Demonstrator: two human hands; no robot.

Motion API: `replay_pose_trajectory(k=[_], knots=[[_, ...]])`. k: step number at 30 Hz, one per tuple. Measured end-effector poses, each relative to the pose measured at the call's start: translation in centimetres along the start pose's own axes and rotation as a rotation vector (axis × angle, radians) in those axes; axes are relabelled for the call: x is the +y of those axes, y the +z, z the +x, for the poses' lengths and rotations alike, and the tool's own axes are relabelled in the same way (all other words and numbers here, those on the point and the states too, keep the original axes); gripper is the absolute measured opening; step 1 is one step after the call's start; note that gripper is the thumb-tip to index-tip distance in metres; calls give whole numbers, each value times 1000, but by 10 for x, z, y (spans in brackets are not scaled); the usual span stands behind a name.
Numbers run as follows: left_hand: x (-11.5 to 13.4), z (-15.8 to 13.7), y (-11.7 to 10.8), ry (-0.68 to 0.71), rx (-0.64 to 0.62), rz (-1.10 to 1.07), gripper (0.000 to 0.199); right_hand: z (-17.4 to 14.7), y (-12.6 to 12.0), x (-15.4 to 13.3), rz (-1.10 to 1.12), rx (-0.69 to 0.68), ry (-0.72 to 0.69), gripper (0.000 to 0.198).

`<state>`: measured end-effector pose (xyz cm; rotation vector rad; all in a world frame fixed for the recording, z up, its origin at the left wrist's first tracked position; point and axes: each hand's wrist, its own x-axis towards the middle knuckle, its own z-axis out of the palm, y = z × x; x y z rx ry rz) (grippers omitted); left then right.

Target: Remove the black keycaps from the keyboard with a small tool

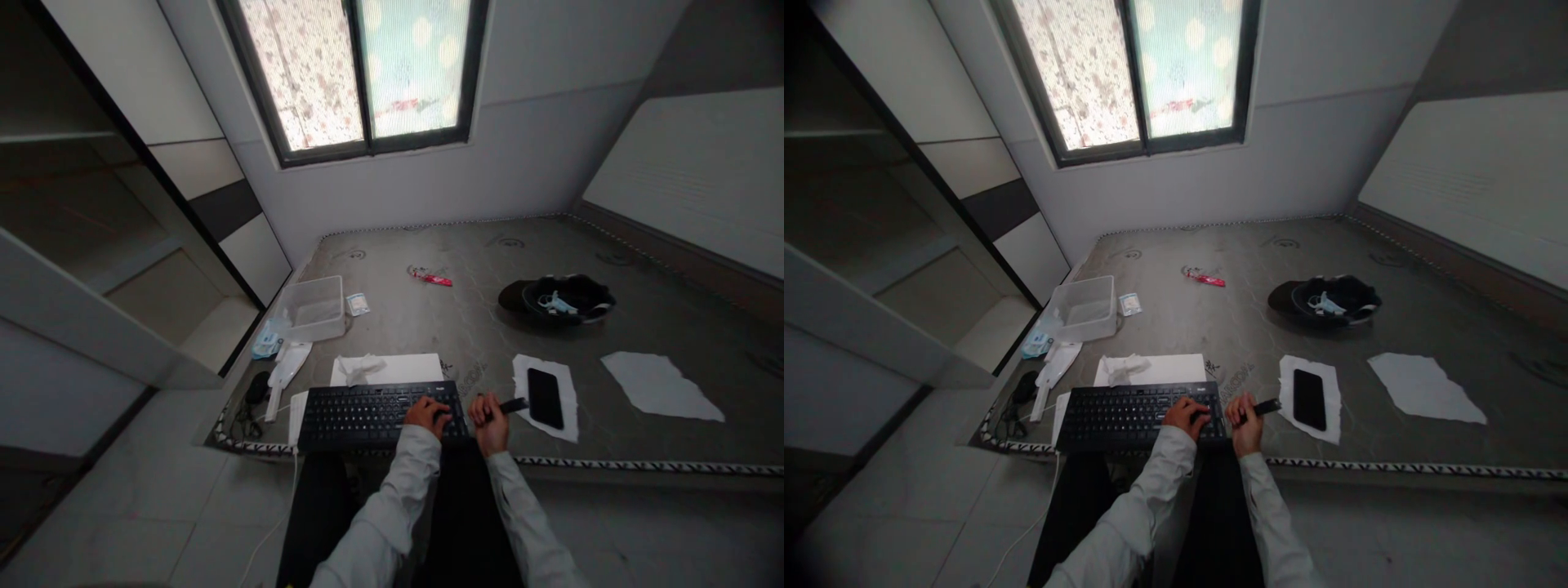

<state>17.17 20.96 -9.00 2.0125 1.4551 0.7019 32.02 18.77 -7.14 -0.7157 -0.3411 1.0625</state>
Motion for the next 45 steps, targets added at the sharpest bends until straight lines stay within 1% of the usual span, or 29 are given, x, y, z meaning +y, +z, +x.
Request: replay_pose_trajectory(k=[2,5,10,14,17,22,31,38,41,45], knots=[[-1,-1,1,10,6,-4,18,-5,-1,1,-15,-18,10,48],[-3,-1,1,29,1,-10,22,-7,6,9,-36,-46,23,51],[-9,1,-3,63,-42,-14,23,5,16,20,-60,-32,28,55],[-12,1,-5,84,-57,-9,25,15,15,23,-29,-13,37,55],[-14,1,-3,95,-59,-3,25,18,14,25,-66,-34,16,55],[-19,1,0,102,-60,8,26,21,16,28,-137,-79,15,53],[-24,2,3,107,-75,21,27,25,25,31,-162,-60,-14,54],[-23,-1,4,93,-62,16,26,22,21,25,-147,-109,40,52],[-22,-1,3,91,-58,13,27,19,20,26,-127,-86,-2,53],[-24,0,4,89,-74,16,27,20,23,30,-148,-57,-51,53]])
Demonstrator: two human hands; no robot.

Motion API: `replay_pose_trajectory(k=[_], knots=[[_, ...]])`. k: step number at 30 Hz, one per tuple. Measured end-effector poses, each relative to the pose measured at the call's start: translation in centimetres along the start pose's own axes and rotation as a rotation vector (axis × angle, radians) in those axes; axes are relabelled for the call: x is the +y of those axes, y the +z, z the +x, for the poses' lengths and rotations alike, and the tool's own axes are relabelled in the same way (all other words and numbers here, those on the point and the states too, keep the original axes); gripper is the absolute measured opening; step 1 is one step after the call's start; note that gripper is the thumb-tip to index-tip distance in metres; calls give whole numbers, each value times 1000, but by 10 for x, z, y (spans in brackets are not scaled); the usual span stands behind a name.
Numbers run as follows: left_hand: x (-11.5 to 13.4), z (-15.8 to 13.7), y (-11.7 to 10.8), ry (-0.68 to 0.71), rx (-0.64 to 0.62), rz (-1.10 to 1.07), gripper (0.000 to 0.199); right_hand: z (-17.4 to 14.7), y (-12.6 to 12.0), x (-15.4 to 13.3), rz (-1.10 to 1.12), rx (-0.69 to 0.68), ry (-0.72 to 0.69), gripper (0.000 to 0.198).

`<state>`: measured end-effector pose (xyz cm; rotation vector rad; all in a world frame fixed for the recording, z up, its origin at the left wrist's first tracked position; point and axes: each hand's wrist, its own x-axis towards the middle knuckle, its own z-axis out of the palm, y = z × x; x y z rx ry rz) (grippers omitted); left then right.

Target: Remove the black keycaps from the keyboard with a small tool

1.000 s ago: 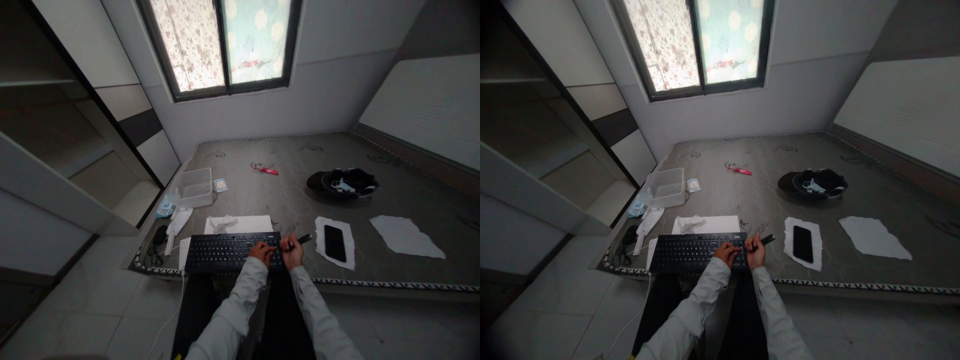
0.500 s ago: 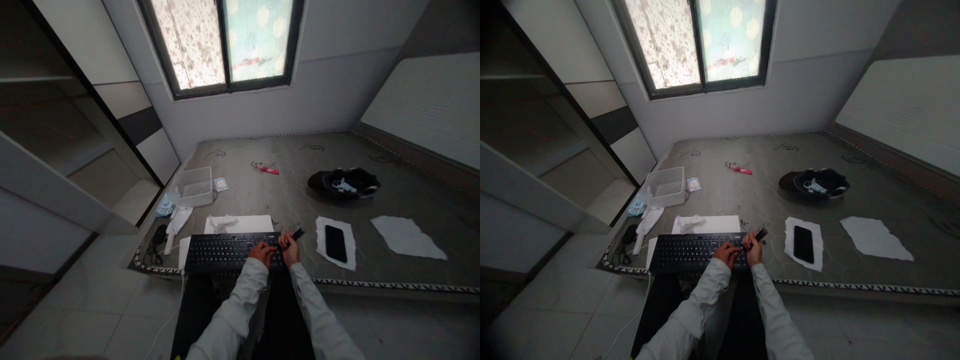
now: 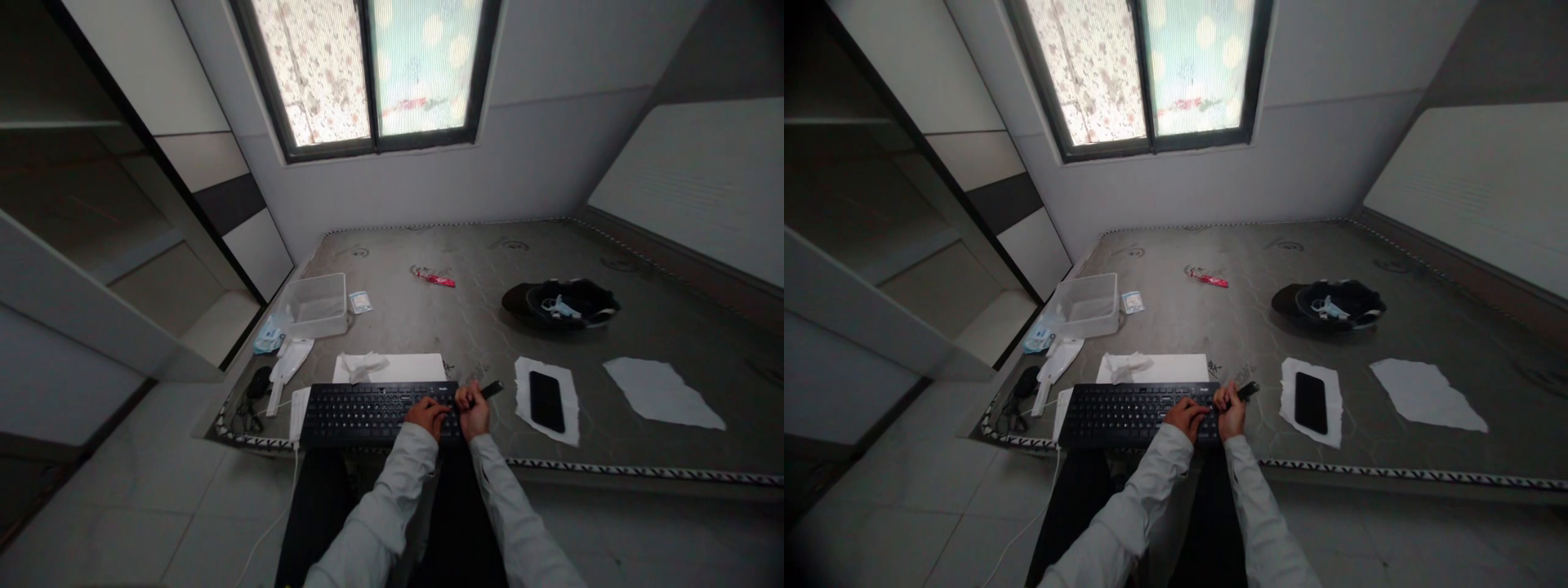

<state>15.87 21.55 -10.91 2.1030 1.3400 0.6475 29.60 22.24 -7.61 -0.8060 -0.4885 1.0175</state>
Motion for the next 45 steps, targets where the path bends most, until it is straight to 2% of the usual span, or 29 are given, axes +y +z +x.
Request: replay_pose_trajectory(k=[10,14,19,28,35,40,45], knots=[[-1,1,1,11,-3,-9,29,-2,6,0,-104,-50,79,57],[-1,1,2,7,10,-7,29,-4,7,1,-70,-56,66,56],[0,0,0,14,5,11,30,-4,4,4,-36,-93,155,53],[11,0,-2,-19,25,58,29,-10,-8,8,106,26,61,57],[9,-1,-1,-24,31,66,27,-9,-7,6,180,37,101,57],[6,1,2,-26,48,56,24,-9,-2,-1,159,-17,27,57],[4,1,3,-13,54,49,25,-3,3,-13,147,-28,81,55]])
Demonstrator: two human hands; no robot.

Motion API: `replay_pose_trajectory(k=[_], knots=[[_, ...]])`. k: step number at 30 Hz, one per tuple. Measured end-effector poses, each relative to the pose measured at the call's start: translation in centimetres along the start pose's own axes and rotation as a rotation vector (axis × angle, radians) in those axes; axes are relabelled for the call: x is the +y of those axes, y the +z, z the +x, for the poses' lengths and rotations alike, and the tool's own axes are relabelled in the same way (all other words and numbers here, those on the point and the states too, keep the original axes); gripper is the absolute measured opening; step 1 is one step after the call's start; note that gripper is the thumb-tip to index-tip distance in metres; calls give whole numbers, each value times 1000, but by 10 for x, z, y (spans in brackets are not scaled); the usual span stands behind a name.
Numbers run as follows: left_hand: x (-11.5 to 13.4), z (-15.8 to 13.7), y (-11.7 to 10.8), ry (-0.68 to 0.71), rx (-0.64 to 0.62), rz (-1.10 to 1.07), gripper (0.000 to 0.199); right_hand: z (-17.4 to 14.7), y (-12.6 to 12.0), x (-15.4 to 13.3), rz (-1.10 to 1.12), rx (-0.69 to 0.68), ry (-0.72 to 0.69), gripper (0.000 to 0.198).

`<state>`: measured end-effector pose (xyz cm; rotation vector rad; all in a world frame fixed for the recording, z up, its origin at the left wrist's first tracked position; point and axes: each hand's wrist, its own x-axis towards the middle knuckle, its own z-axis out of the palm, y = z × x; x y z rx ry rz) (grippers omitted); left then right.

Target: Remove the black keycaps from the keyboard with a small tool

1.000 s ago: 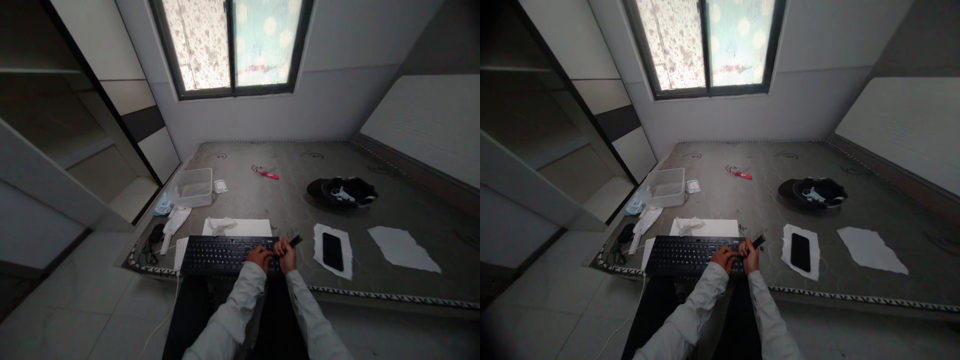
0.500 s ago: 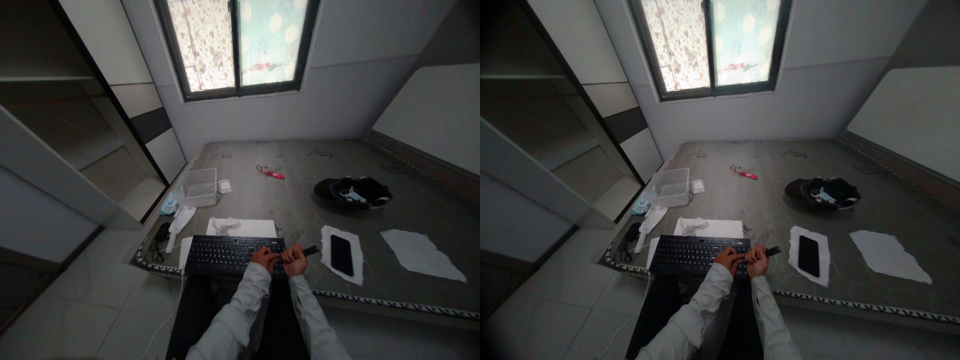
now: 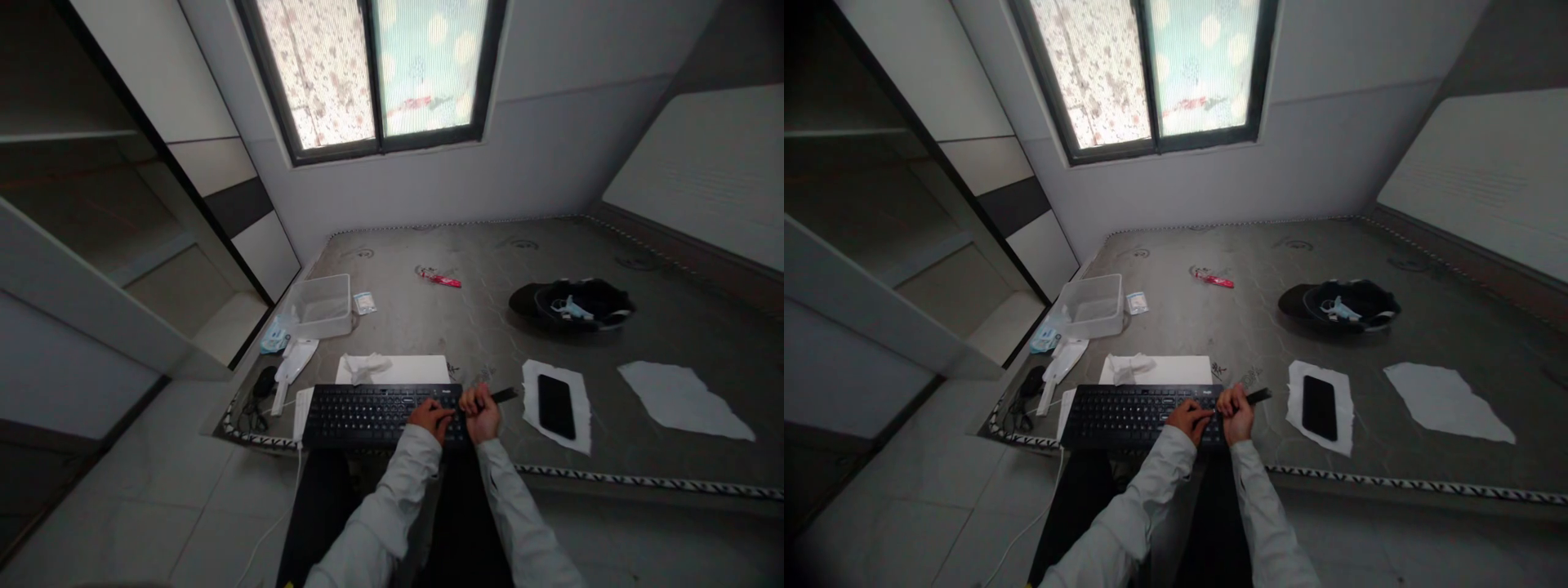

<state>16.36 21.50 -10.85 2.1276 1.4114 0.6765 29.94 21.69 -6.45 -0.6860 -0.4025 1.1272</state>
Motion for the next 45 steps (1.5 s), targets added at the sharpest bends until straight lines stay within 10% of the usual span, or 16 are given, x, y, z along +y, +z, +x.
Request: replay_pose_trajectory(k=[34,45], knots=[[-7,3,-4,17,-5,-133,20,5,7,7,-598,-131,125,58],[-17,4,-2,32,-17,-112,21,-6,-3,25,-302,-19,50,60]])
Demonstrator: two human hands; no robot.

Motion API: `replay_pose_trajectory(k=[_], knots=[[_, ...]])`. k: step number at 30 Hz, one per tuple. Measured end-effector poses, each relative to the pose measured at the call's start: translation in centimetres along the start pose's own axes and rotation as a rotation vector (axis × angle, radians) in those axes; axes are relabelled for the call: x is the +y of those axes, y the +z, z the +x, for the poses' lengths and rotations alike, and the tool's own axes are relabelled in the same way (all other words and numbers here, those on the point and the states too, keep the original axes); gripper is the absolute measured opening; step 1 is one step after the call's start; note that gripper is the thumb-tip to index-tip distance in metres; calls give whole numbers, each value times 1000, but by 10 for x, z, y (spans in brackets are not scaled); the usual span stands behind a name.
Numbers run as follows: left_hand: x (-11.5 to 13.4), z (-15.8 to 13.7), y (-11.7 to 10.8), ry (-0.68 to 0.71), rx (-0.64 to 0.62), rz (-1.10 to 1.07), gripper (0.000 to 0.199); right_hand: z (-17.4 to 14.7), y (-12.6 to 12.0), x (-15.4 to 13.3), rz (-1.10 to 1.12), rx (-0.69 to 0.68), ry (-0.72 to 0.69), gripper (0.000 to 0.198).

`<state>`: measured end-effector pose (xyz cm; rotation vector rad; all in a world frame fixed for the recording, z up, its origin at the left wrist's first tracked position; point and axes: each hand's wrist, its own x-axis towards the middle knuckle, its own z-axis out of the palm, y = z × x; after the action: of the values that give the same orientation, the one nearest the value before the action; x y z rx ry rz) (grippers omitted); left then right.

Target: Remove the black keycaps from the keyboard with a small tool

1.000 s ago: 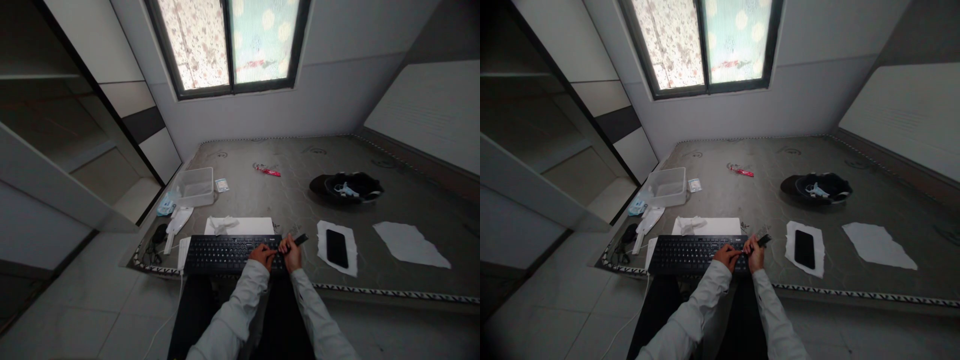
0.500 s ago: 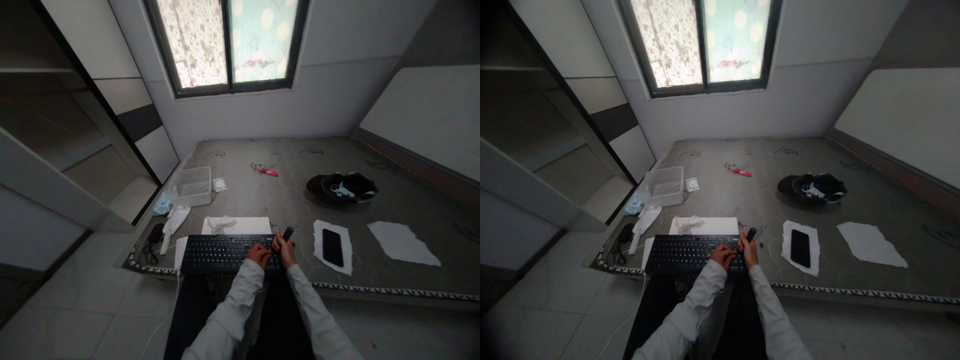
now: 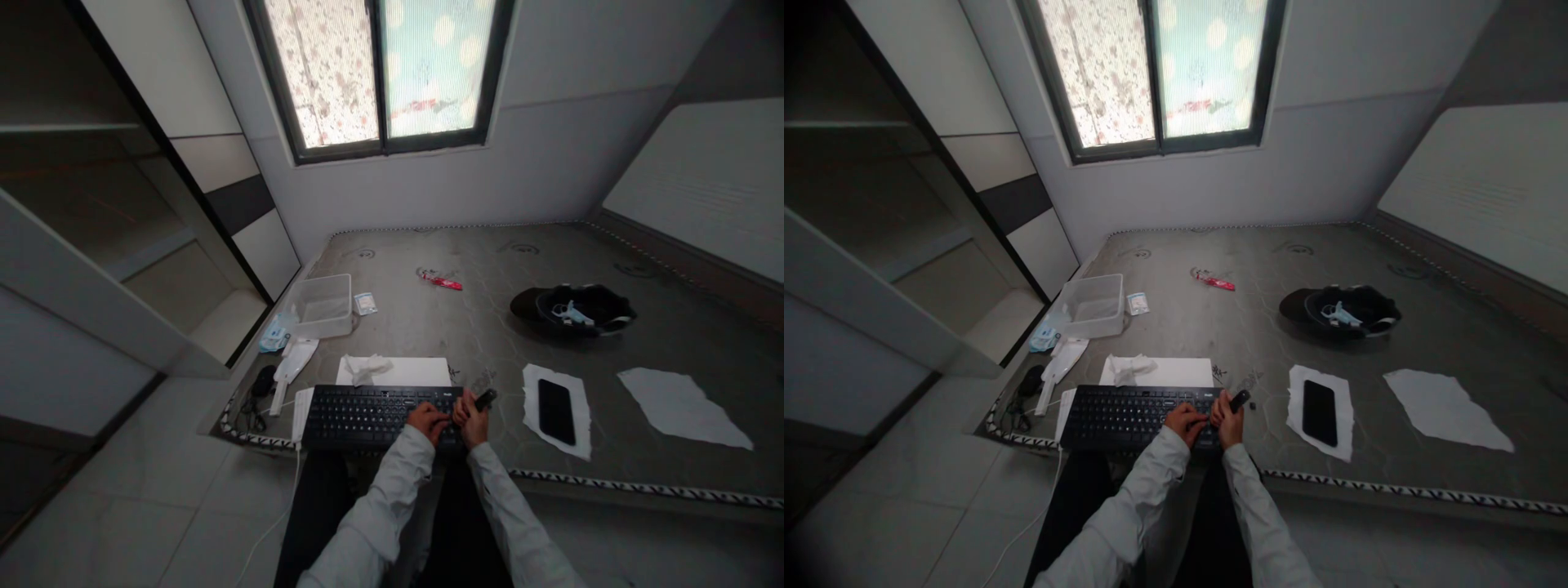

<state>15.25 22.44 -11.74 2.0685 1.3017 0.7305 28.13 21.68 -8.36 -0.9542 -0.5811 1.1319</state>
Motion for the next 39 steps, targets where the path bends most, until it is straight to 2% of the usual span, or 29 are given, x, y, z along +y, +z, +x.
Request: replay_pose_trajectory(k=[3,9,13,15,19,22,24,32,35,39], knots=[[0,0,-2,0,-13,7,21,-5,-4,7,-22,9,-66,61],[1,3,-12,1,-63,29,21,-14,-15,15,-212,-32,-152,59],[3,6,-17,-5,-87,41,14,-19,-17,13,-401,-169,-257,52],[4,7,-18,-14,-87,41,11,-19,-16,12,-419,-187,-272,51],[6,7,-19,-33,-81,29,16,-12,-9,11,-126,-29,-134,53],[9,7,-20,-45,-71,13,19,-2,-5,5,128,-3,-5,56],[11,6,-20,-46,-65,2,19,3,-5,-2,210,0,20,57],[14,3,-15,-49,-20,-45,19,3,-8,-20,295,43,14,54],[17,2,-14,-41,-7,-69,26,2,-5,-23,335,77,31,53],[20,2,-14,-29,18,-101,39,1,1,-26,292,39,31,53]])
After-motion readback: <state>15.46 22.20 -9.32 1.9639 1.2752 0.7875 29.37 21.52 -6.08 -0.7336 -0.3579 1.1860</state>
